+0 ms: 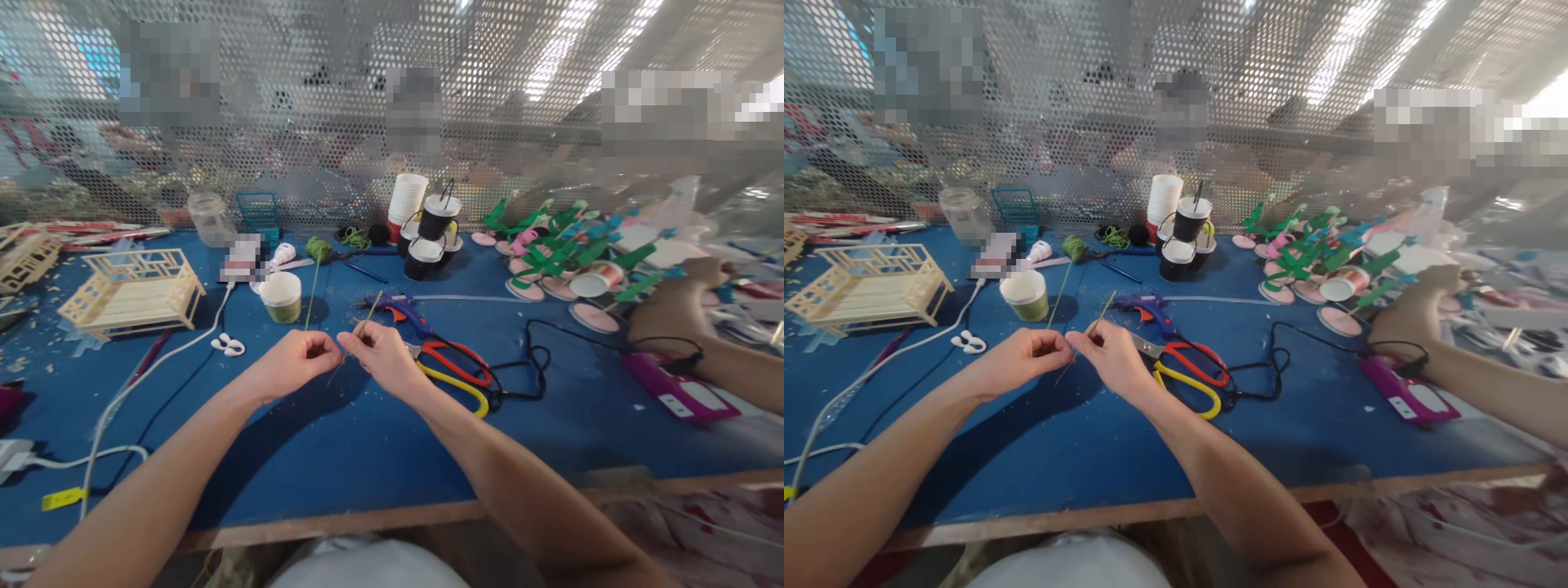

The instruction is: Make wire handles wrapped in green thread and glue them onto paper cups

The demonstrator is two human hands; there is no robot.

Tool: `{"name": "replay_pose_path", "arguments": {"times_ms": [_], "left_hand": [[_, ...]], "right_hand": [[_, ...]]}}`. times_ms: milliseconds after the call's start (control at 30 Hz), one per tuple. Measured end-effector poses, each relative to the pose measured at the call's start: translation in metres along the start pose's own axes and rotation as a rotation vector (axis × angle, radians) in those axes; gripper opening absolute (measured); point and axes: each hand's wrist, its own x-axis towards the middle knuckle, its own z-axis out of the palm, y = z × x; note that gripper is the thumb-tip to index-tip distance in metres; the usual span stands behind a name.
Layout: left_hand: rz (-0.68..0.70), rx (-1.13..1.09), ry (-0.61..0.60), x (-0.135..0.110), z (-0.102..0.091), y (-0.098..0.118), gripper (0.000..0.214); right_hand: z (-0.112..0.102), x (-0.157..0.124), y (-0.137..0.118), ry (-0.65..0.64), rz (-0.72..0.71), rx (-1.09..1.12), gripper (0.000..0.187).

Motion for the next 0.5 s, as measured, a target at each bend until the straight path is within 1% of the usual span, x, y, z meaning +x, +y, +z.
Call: {"name": "replay_pose_path", "arguments": {"times_ms": [333, 400, 500], "left_hand": [[-0.016, -0.036, 0.024, 0.0012, 0.0028, -0.0034, 0.021], [-0.020, -0.056, 0.028, 0.0016, 0.0042, -0.0027, 0.022], [-0.040, -0.118, 0.030, 0.0016, 0.0052, -0.0004, 0.023]], "right_hand": [[0.0016, 0.0007, 0.0015, 0.077, -0.052, -0.035, 0.035], [0.0008, 0.0007, 0.0011, 0.028, -0.050, -0.020, 0.035], [-0.0002, 0.0001, -0.0002, -0.113, -0.035, 0.095, 0.027]]}}
